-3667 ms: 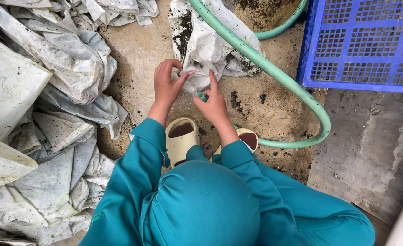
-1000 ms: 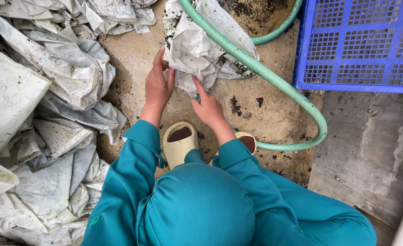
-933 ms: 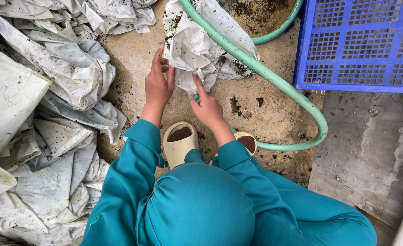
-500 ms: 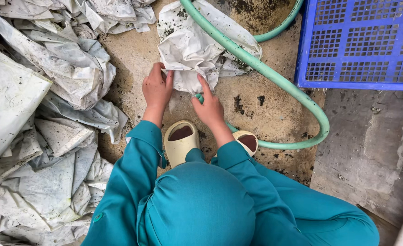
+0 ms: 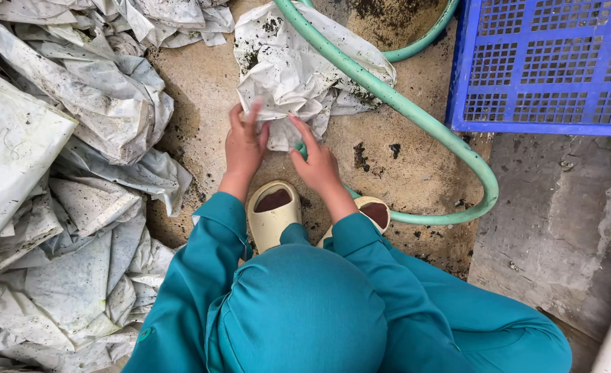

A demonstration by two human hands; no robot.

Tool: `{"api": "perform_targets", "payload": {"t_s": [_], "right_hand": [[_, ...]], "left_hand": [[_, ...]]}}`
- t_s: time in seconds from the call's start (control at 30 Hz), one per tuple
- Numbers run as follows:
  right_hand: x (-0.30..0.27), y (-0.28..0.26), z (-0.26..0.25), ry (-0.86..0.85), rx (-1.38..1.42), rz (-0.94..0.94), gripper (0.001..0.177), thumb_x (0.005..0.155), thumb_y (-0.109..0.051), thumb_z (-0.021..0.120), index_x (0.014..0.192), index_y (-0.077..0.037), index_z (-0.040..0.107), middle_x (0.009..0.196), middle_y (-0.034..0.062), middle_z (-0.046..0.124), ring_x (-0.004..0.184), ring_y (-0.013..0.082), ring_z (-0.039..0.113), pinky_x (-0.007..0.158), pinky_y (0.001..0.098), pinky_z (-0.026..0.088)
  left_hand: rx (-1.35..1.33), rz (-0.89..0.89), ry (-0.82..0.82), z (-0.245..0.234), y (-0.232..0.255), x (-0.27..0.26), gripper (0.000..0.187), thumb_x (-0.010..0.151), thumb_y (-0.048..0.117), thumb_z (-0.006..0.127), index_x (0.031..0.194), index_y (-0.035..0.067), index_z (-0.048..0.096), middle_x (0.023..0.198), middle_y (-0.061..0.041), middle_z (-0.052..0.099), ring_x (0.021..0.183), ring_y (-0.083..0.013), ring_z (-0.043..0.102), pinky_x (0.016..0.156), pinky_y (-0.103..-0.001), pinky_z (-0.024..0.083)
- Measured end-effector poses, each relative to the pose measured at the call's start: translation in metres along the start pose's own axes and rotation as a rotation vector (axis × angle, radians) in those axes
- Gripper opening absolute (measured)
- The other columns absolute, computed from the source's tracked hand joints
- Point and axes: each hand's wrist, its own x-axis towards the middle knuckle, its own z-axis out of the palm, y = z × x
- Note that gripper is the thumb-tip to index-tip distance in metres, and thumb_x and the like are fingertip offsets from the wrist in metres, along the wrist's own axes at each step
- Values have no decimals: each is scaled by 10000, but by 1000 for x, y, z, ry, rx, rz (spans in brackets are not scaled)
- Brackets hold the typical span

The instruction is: The person sits on the floor and uses a green hose to spray water onto a white cloth. They rub the cloth with their hands to clean it, then shake it out and place it aside. The person repeats this process with another white cloth.

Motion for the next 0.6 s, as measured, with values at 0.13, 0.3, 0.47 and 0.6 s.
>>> {"api": "perform_targets", "payload": {"t_s": [0.13, 0.3, 0.47, 0.6], "right_hand": [[9, 5, -4, -62, -78, -5, 567, 864, -264, 495, 1377, -447, 335, 774, 188, 656, 831, 418, 635, 742, 501, 469], [25, 26, 0, -59, -70, 165, 679, 807, -315, 552, 1428, -355, 281, 945, 212, 663, 950, 418, 619, 797, 498, 463], [19, 16, 6, -16, -30, 216, 738, 780, -324, 571, 1439, -304, 240, 1025, 217, 657, 1014, 413, 604, 842, 517, 455], [17, 13, 6, -8, 46, 178, 735, 807, -243, 558, 1459, -253, 218, 1138, 257, 613, 1037, 438, 598, 837, 504, 468]], "left_hand": [[232, 155, 50, 1, 3, -3, 330, 862, 126, 620, 1167, 206, 522, 1150, -119, 429, 718, -278, 646, 620, -370, 515], [294, 201, 131, -4, 1, -7, 205, 757, 117, 686, 870, 157, 520, 1085, -43, 468, 636, -236, 607, 540, -344, 420], [363, 157, 148, 4, -9, -5, 280, 749, 145, 701, 969, 199, 535, 1096, -1, 460, 700, -178, 599, 591, -308, 385], [375, 70, 66, -10, 16, 5, 579, 725, 72, 709, 1243, 215, 495, 1138, -68, 442, 830, -245, 596, 642, -348, 387]]}}
